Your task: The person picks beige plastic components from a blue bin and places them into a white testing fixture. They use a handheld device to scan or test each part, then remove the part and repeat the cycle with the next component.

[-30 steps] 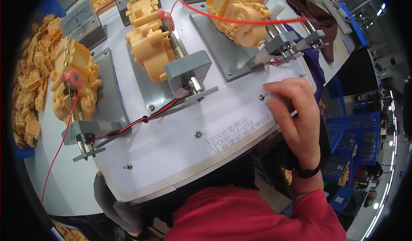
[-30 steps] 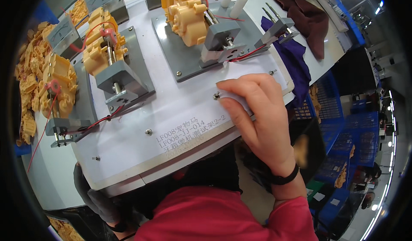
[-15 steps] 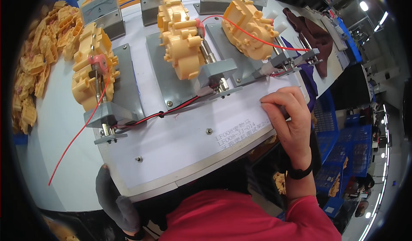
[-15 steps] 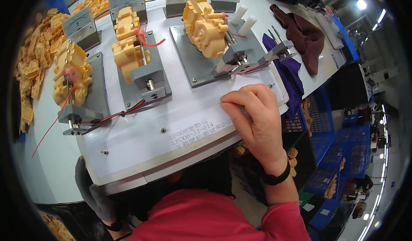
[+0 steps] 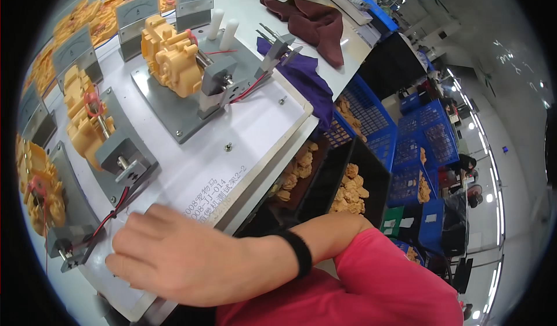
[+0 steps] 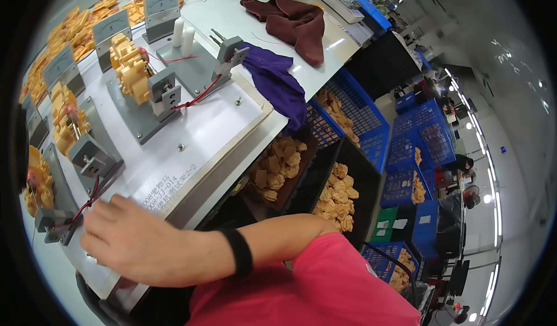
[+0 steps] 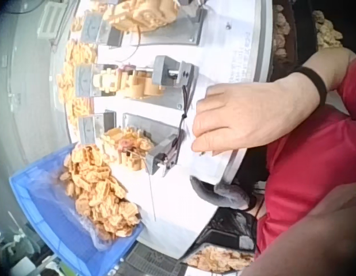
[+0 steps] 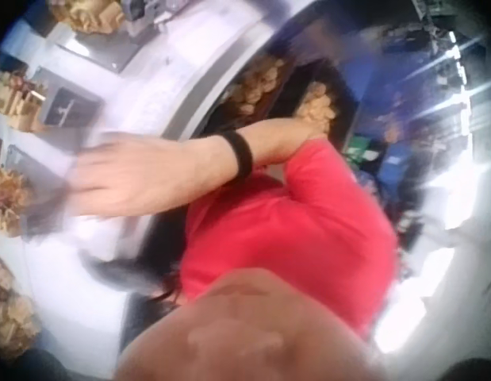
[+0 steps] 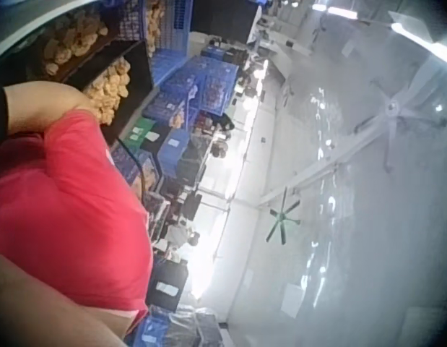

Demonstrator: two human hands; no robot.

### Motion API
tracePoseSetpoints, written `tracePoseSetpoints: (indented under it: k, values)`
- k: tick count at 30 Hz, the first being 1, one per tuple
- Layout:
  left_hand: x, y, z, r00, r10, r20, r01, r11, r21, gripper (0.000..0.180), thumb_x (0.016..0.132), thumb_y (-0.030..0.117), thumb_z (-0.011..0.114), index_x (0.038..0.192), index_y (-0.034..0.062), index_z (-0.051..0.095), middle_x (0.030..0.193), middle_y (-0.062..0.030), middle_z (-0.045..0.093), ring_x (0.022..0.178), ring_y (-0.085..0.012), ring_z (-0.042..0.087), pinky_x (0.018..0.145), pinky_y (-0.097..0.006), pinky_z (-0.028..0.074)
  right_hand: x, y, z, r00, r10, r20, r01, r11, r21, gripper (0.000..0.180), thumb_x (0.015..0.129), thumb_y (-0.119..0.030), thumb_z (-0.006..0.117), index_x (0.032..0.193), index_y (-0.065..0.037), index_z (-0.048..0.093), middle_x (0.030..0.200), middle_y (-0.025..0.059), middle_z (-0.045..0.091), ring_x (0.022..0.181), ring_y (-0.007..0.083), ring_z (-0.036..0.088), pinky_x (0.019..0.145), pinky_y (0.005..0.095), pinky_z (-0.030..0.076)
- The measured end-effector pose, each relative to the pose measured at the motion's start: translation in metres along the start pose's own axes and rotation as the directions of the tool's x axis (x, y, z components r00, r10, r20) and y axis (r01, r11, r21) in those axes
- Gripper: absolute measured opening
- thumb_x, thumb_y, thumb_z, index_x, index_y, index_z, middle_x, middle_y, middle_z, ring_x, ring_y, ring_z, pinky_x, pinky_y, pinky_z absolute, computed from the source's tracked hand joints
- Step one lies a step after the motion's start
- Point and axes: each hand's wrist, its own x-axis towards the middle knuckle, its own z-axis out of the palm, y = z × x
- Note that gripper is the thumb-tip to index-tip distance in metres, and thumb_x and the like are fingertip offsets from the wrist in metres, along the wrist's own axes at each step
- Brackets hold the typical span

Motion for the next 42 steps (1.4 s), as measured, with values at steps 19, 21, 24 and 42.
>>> tracePoseSetpoints:
  k: [19,21,24,42]
  values:
    - [0.001,0.004,-0.001,0.996,-0.087,-0.016,0.087,0.995,0.039,0.064,0.102,0.046,0.029,0.139,-0.0051,0.042,0.136,-0.0226,0.051,0.126,-0.0348,0.049,0.105,-0.043,0.039,0.006,0.0,0.021,0.996,-0.084,0.006,0.084,0.996,-0.031,0.016,0.071,-0.018,0.057,0.078,-0.006,0.051,0.079,0.006,0.043,0.078,0.0212,0.046,0.068,0.0312,0.037]
    - [0.001,0.004,-0.001,0.997,-0.081,-0.018,0.082,0.996,0.029,0.064,0.102,0.046,0.03,0.139,-0.0051,0.042,0.136,-0.0226,0.051,0.126,-0.0348,0.048,0.105,-0.043,0.039,0.006,0.0,0.021,0.996,-0.084,-0.003,0.084,0.996,-0.029,0.015,0.071,-0.018,0.057,0.078,-0.006,0.05,0.079,0.0059,0.043,0.077,0.0211,0.046,0.067,0.0312,0.037]
    - [0.003,0.003,-0.001,0.997,-0.076,-0.018,0.076,0.997,0.014,0.063,0.102,0.045,0.032,0.139,-0.005,0.042,0.136,-0.0225,0.051,0.126,-0.0349,0.048,0.105,-0.043,0.039,0.005,-0.001,0.019,0.997,-0.075,0.008,0.075,0.997,-0.036,0.015,0.071,-0.018,0.057,0.078,-0.005,0.051,0.079,0.0057,0.043,0.077,0.0208,0.046,0.067,0.0312,0.037]
    - [0.003,0.005,-0.001,0.999,-0.049,-0.008,0.049,0.997,-0.063,0.058,0.102,0.039,0.04,0.139,-0.0048,0.042,0.136,-0.0222,0.051,0.126,-0.0352,0.048,0.105,-0.042,0.039,0.007,-0.003,0.024,0.999,0.018,-0.029,-0.019,0.999,-0.037,0.011,0.072,-0.013,0.057,0.077,-0.005,0.05,0.079,0.0066,0.044,0.077,0.022,0.048,0.069,0.0319,0.04]
